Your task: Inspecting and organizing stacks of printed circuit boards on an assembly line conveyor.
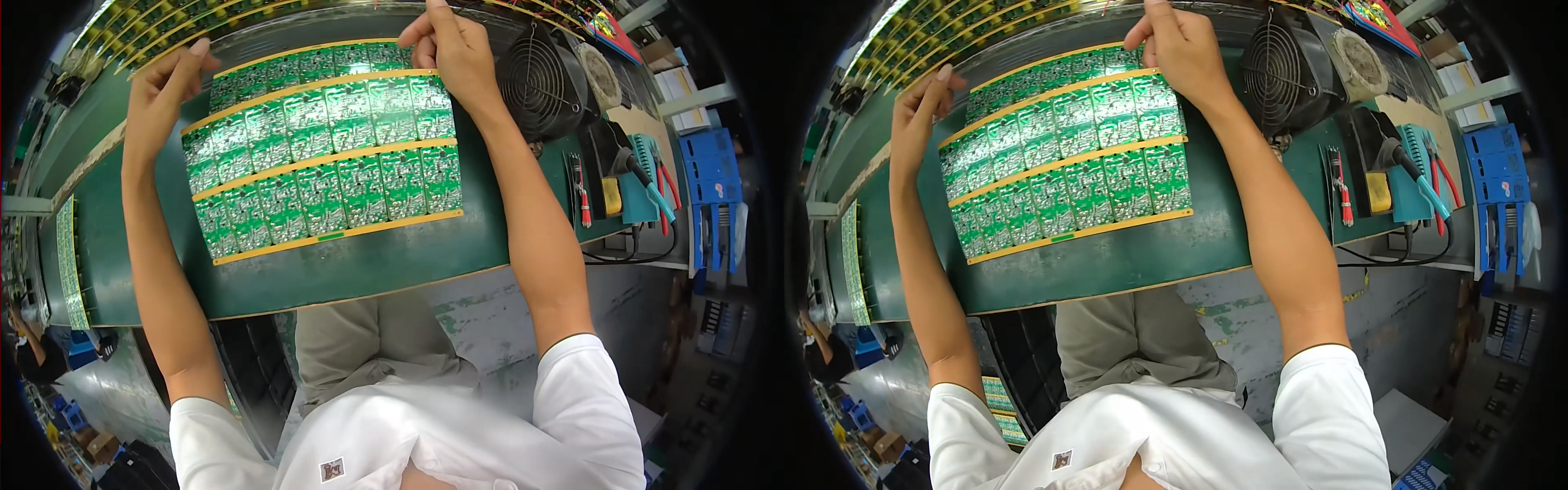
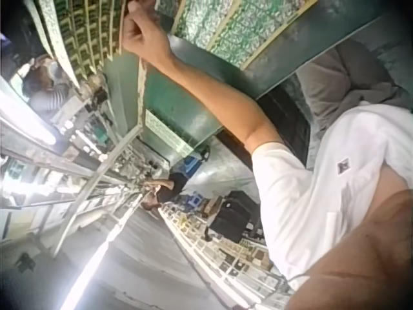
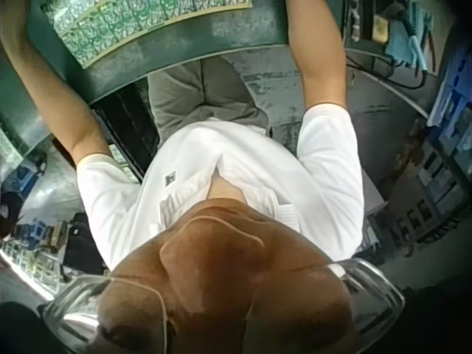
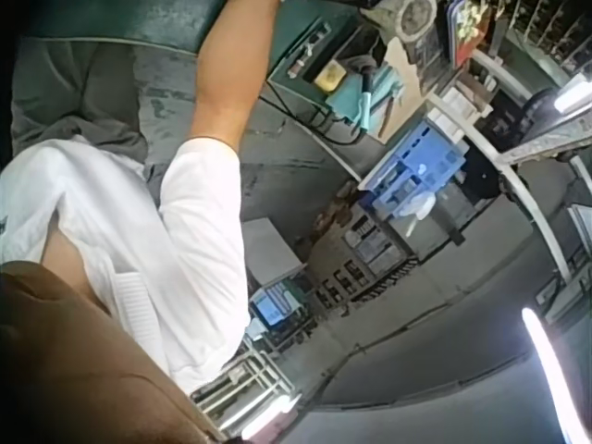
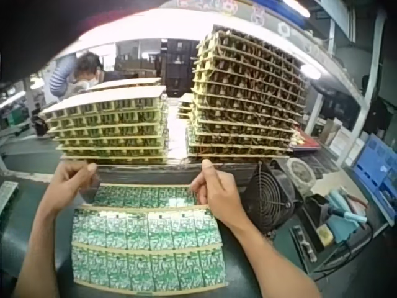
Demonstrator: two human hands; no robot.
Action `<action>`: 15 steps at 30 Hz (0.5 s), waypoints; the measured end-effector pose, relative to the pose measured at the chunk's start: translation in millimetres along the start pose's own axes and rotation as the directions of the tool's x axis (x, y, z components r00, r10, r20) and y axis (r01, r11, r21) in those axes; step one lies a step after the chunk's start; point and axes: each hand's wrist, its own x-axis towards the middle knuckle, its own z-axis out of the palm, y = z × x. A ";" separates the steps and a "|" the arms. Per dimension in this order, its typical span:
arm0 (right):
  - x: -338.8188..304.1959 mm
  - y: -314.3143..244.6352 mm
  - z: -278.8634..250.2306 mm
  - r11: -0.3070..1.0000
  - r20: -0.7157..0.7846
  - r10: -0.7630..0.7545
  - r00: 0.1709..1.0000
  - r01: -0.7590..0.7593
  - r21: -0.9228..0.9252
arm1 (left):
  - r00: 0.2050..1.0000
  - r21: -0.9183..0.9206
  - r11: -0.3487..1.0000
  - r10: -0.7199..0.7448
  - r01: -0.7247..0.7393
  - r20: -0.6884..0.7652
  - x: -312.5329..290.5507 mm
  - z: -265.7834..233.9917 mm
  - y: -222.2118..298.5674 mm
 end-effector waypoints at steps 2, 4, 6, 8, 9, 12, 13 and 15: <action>1.1 4.7 -1.7 1.000 0.001 0.011 1.000 -0.011 0.006 | 1.000 0.008 1.000 -0.014 0.014 -0.021 -3.1 4.3 -15.8; 1.8 7.7 -4.4 1.000 0.003 0.018 1.000 -0.018 0.013 | 0.996 0.040 0.999 -0.034 0.037 -0.082 -10.8 2.4 -29.0; 3.3 10.0 -5.4 0.999 0.010 0.021 1.000 -0.022 0.025 | 0.993 0.055 0.997 -0.043 0.049 -0.110 -14.0 2.9 -32.6; 4.3 12.4 -5.7 0.999 0.020 0.022 1.000 -0.022 0.039 | 0.987 0.063 0.987 -0.144 0.149 -0.075 -15.1 4.2 -29.4; 4.3 13.5 -5.9 0.999 0.024 0.022 0.999 -0.023 0.047 | 0.979 0.068 0.978 -0.194 0.198 -0.057 -15.3 5.3 -27.7; 4.5 11.9 -3.2 0.996 0.020 0.019 1.000 -0.021 0.086 | 0.971 0.052 0.970 -0.233 0.236 -0.061 -16.5 8.4 -23.6; 3.9 10.4 -2.2 0.993 0.013 0.019 1.000 -0.020 0.117 | 0.971 0.030 0.973 -0.225 0.228 -0.082 -16.8 9.4 -22.2; 2.1 6.1 -0.8 0.983 -0.001 0.018 1.000 -0.017 0.181 | 0.970 -0.014 0.978 -0.209 0.209 -0.126 -16.4 11.2 -19.9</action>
